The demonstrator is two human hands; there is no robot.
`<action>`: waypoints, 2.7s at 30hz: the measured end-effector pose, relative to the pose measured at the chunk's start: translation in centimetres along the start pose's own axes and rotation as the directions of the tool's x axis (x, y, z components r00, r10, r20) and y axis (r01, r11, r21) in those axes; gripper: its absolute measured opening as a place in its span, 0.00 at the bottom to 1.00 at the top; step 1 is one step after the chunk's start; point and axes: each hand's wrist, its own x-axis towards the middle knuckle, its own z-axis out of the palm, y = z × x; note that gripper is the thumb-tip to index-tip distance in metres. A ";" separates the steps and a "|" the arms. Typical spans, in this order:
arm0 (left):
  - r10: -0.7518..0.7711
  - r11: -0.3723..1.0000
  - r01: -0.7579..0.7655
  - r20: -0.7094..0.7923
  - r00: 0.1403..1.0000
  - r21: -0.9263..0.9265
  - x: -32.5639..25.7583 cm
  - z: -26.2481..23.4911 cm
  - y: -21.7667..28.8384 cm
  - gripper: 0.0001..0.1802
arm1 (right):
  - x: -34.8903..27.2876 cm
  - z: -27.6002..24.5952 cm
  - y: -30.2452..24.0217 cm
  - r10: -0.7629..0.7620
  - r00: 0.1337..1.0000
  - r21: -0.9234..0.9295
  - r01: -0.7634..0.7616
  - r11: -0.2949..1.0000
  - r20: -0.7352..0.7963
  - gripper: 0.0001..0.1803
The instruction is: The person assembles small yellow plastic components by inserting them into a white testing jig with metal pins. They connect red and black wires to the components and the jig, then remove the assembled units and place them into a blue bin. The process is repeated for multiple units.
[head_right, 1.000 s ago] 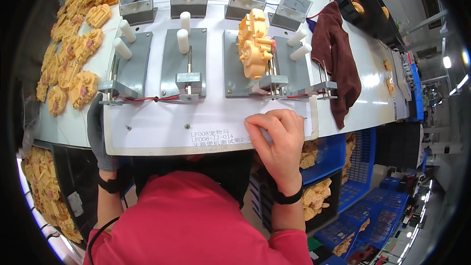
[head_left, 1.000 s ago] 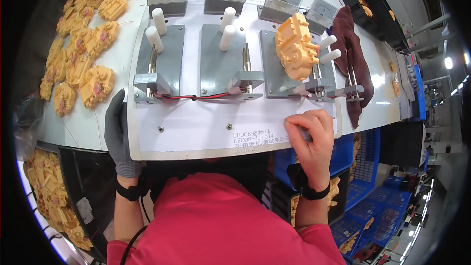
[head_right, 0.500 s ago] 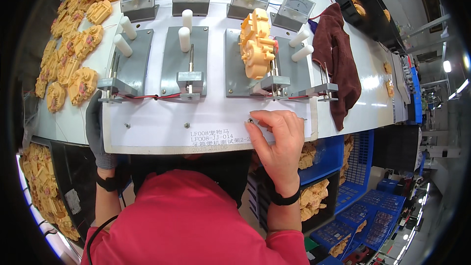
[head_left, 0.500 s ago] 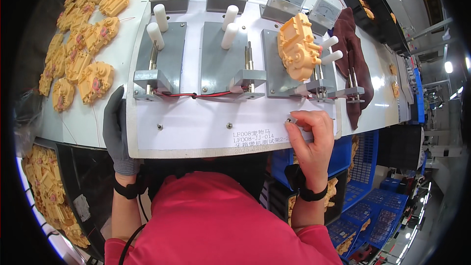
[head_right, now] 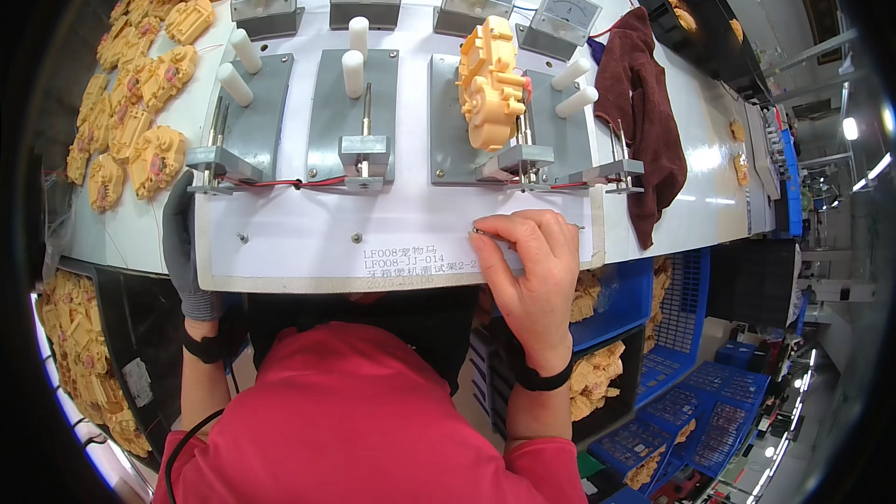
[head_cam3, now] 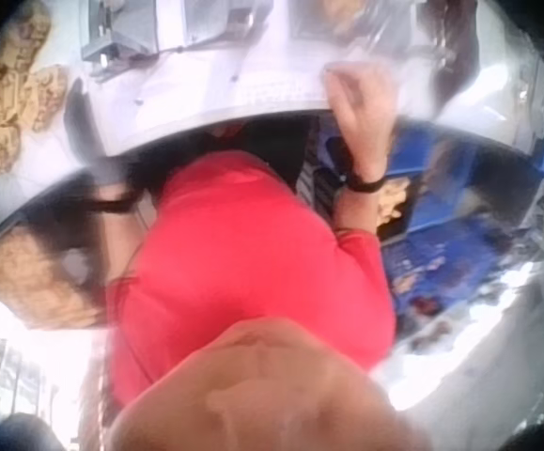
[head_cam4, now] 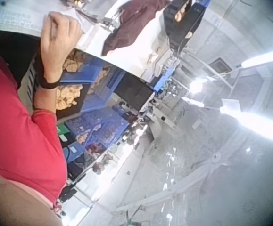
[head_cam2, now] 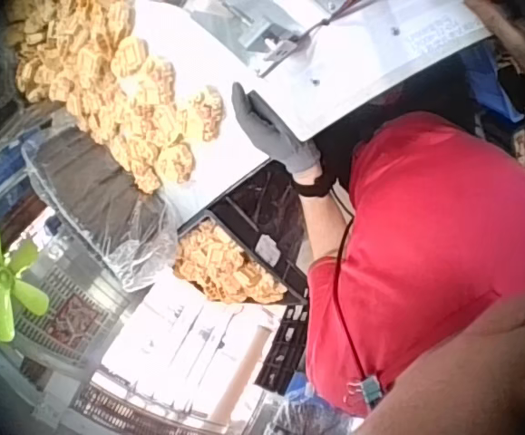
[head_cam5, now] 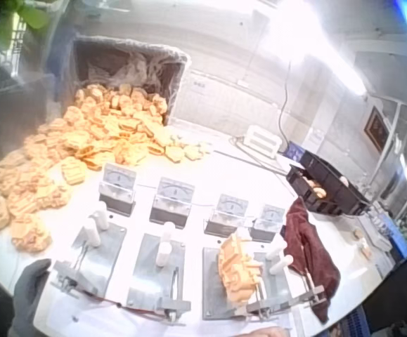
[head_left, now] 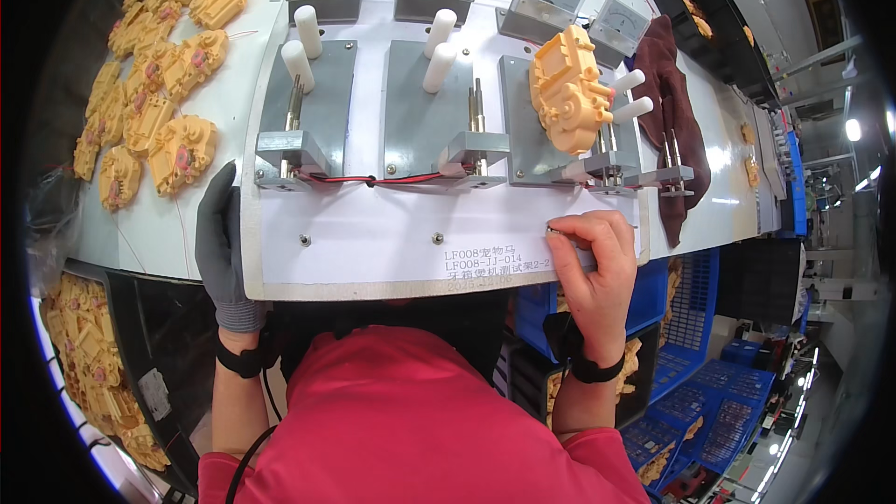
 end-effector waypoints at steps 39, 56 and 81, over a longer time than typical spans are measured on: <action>-0.043 0.999 0.038 0.149 0.988 0.038 5.2 -4.2 5.8 0.22 | 1.2 -0.1 -0.8 0.181 0.964 0.492 -0.063 0.868 -0.196 0.26; 0.071 0.167 -0.984 0.994 0.080 0.067 14.1 17.4 26.6 0.42 | 1.5 0.0 0.6 0.013 0.987 0.626 0.090 0.774 -0.158 0.29; 0.122 0.191 -0.972 0.979 0.161 0.136 15.8 15.7 25.3 0.46 | 1.5 -0.2 0.7 0.035 0.982 0.581 0.081 0.810 -0.186 0.27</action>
